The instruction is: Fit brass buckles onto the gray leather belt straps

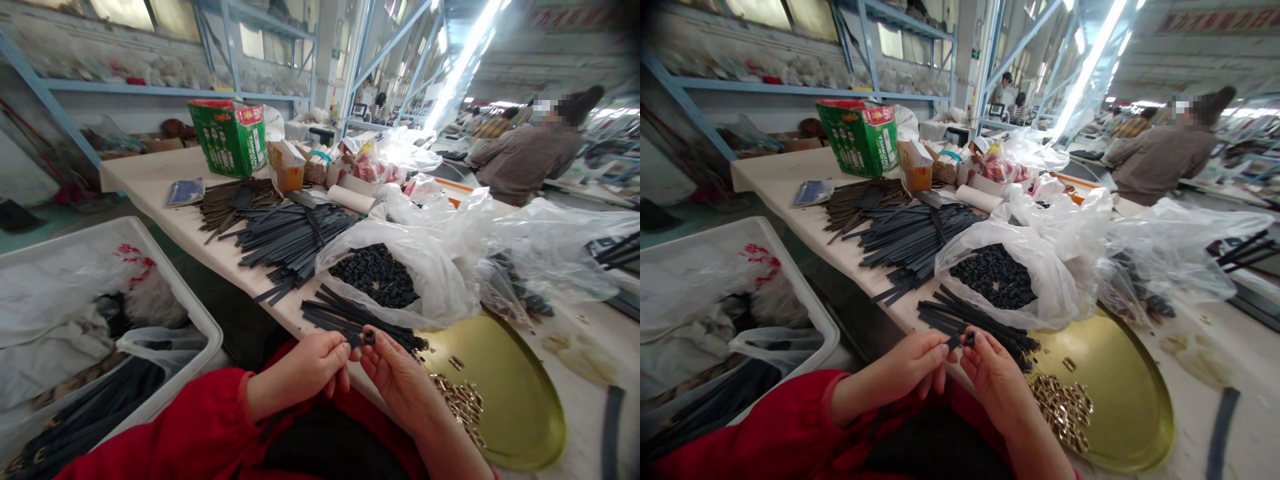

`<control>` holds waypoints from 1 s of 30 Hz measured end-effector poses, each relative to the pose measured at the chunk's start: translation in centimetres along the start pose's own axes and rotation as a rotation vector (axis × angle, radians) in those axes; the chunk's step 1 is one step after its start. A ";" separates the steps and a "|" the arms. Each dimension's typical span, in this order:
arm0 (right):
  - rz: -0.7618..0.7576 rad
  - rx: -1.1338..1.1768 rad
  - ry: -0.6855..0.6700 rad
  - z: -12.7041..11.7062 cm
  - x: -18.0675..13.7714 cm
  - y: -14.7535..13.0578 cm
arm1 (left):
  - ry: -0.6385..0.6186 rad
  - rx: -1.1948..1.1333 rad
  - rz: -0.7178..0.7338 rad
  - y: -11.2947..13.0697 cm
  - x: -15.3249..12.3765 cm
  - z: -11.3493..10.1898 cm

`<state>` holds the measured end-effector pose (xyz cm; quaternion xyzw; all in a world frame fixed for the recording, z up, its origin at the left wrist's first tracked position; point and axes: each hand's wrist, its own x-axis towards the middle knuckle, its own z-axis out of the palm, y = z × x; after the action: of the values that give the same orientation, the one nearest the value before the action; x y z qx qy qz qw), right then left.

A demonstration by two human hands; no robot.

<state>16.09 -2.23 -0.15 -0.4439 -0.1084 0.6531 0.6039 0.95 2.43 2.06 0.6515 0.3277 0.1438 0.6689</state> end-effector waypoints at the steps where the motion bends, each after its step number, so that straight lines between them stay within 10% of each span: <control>1: -0.014 -0.022 -0.011 -0.1 -0.2 0.2 | -0.005 0.026 -0.003 0.1 -0.1 0.2; 11: -0.223 -0.731 0.025 -2.6 -1.3 1.4 | 0.050 0.675 0.165 0.0 -0.2 0.7; 16: -0.322 -0.983 -0.022 -2.8 -1.5 2.2 | -0.134 0.500 0.036 -0.5 0.3 1.1; 30: 0.085 -0.335 0.011 -3.9 -0.6 1.8 | -0.295 -0.235 -0.523 -1.2 -1.2 -0.8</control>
<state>17.52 -4.77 -3.41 -0.5458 -0.1935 0.6487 0.4939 -0.72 2.17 1.21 0.4775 0.3646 -0.0921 0.7941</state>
